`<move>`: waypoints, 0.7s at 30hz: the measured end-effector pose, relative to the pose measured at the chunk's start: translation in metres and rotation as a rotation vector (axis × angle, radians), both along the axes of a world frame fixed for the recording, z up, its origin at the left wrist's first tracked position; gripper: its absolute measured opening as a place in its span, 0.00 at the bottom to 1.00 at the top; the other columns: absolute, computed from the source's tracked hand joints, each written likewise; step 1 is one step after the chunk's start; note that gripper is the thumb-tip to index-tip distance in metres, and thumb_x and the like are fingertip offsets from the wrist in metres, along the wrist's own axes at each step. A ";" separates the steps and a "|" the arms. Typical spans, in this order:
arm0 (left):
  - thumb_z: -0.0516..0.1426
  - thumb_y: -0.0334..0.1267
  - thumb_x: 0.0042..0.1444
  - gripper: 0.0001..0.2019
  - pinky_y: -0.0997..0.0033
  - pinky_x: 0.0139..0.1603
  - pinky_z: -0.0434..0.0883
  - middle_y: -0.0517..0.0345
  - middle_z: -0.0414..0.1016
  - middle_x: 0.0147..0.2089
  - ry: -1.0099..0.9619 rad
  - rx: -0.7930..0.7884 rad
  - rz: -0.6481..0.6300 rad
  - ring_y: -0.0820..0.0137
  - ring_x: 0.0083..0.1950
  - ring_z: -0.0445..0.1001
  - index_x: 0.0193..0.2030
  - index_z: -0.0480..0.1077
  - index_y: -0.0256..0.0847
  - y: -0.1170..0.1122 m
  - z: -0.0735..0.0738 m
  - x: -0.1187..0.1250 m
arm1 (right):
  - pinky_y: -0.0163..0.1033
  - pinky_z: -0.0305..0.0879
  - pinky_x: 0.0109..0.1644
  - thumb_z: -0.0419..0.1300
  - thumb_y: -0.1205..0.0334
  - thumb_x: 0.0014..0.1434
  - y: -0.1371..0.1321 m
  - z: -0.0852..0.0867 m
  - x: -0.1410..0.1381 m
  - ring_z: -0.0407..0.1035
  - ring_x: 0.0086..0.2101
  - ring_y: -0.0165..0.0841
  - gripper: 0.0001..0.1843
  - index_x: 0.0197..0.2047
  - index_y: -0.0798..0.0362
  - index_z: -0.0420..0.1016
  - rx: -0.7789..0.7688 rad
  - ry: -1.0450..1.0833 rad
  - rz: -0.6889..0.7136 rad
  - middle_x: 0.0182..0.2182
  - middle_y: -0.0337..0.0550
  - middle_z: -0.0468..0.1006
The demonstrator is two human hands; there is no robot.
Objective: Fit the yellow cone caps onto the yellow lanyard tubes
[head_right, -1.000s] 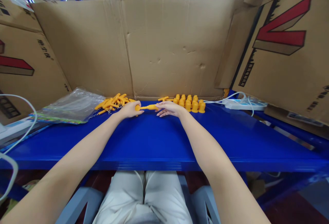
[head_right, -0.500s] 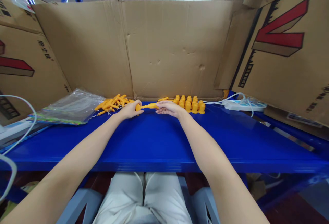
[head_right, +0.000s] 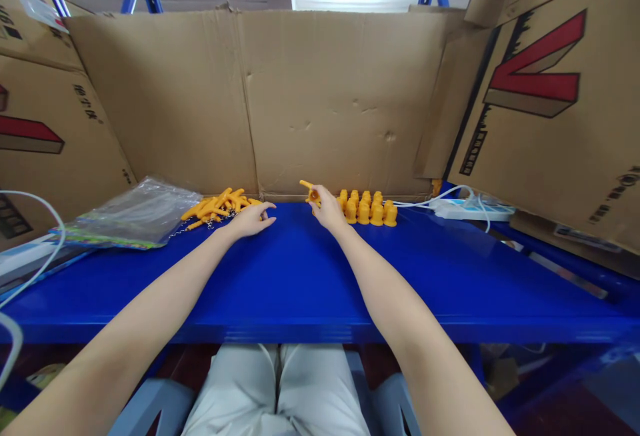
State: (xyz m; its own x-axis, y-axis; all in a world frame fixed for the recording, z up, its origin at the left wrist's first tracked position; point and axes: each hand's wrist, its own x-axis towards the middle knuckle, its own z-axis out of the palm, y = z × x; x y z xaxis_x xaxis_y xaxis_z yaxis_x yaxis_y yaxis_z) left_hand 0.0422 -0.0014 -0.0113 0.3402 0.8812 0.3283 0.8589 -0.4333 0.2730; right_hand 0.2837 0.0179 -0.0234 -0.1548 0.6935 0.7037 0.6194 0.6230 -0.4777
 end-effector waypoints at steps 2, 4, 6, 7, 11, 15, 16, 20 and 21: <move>0.54 0.42 0.56 0.21 0.70 0.40 0.67 0.57 0.77 0.33 0.019 -0.008 -0.005 0.67 0.37 0.75 0.55 0.69 0.38 0.000 0.001 0.001 | 0.48 0.62 0.60 0.52 0.71 0.59 0.000 -0.002 -0.006 0.65 0.58 0.38 0.24 0.58 0.51 0.65 0.013 -0.187 -0.049 0.58 0.51 0.70; 0.54 0.41 0.57 0.20 0.70 0.40 0.67 0.56 0.78 0.33 0.033 -0.010 -0.009 0.67 0.37 0.75 0.55 0.69 0.37 0.000 0.001 0.001 | 0.47 0.61 0.61 0.48 0.74 0.60 0.001 -0.002 -0.012 0.63 0.59 0.38 0.26 0.61 0.53 0.65 -0.017 -0.339 -0.100 0.62 0.51 0.66; 0.54 0.41 0.57 0.20 0.70 0.40 0.67 0.56 0.78 0.33 0.041 -0.014 -0.008 0.67 0.37 0.75 0.55 0.70 0.36 -0.001 0.002 0.001 | 0.47 0.60 0.62 0.45 0.76 0.60 0.001 -0.002 -0.018 0.64 0.59 0.40 0.28 0.62 0.54 0.66 -0.068 -0.469 -0.161 0.64 0.50 0.63; 0.54 0.41 0.57 0.20 0.70 0.39 0.67 0.56 0.78 0.33 0.044 -0.016 -0.008 0.67 0.36 0.75 0.55 0.70 0.36 -0.001 0.003 0.002 | 0.48 0.60 0.61 0.44 0.76 0.61 0.000 -0.002 -0.020 0.65 0.58 0.41 0.29 0.62 0.54 0.66 -0.094 -0.524 -0.190 0.65 0.50 0.61; 0.54 0.40 0.56 0.18 0.70 0.39 0.67 0.56 0.77 0.33 0.058 -0.015 -0.022 0.67 0.35 0.75 0.51 0.73 0.36 0.000 0.003 0.001 | 0.54 0.54 0.65 0.43 0.74 0.63 -0.001 -0.004 -0.024 0.62 0.60 0.43 0.31 0.67 0.49 0.60 -0.184 -0.674 -0.257 0.68 0.48 0.55; 0.54 0.40 0.56 0.17 0.70 0.38 0.67 0.56 0.77 0.32 0.052 -0.013 -0.027 0.68 0.34 0.74 0.49 0.74 0.37 0.001 0.003 0.001 | 0.63 0.36 0.68 0.47 0.63 0.66 0.000 -0.007 -0.023 0.44 0.68 0.43 0.32 0.72 0.42 0.48 -0.243 -0.748 -0.306 0.71 0.43 0.46; 0.54 0.40 0.56 0.17 0.70 0.38 0.67 0.56 0.77 0.32 0.048 -0.012 -0.028 0.68 0.34 0.74 0.49 0.74 0.37 0.001 0.002 0.001 | 0.64 0.34 0.68 0.48 0.61 0.67 0.000 -0.008 -0.023 0.41 0.69 0.44 0.32 0.72 0.40 0.46 -0.250 -0.757 -0.316 0.71 0.43 0.44; 0.54 0.40 0.55 0.16 0.70 0.38 0.67 0.57 0.77 0.31 0.026 -0.013 -0.037 0.68 0.33 0.74 0.47 0.74 0.38 0.000 0.003 0.000 | 0.68 0.33 0.67 0.48 0.56 0.67 -0.005 -0.005 -0.017 0.40 0.69 0.47 0.33 0.72 0.38 0.44 -0.220 -0.714 -0.302 0.71 0.43 0.44; 0.54 0.40 0.55 0.16 0.70 0.38 0.67 0.57 0.77 0.31 0.022 -0.014 -0.038 0.68 0.33 0.74 0.47 0.74 0.38 0.000 0.002 0.000 | 0.68 0.33 0.66 0.48 0.56 0.67 -0.008 -0.003 -0.015 0.41 0.68 0.48 0.32 0.72 0.39 0.45 -0.200 -0.681 -0.308 0.71 0.44 0.45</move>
State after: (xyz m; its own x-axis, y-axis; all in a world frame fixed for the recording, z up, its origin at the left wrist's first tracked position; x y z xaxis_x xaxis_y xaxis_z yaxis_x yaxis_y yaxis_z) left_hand 0.0424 -0.0016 -0.0088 0.3808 0.8718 0.3081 0.8477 -0.4622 0.2602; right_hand 0.2690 0.0101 -0.0262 -0.2880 0.8795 0.3789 0.9484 0.3167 -0.0143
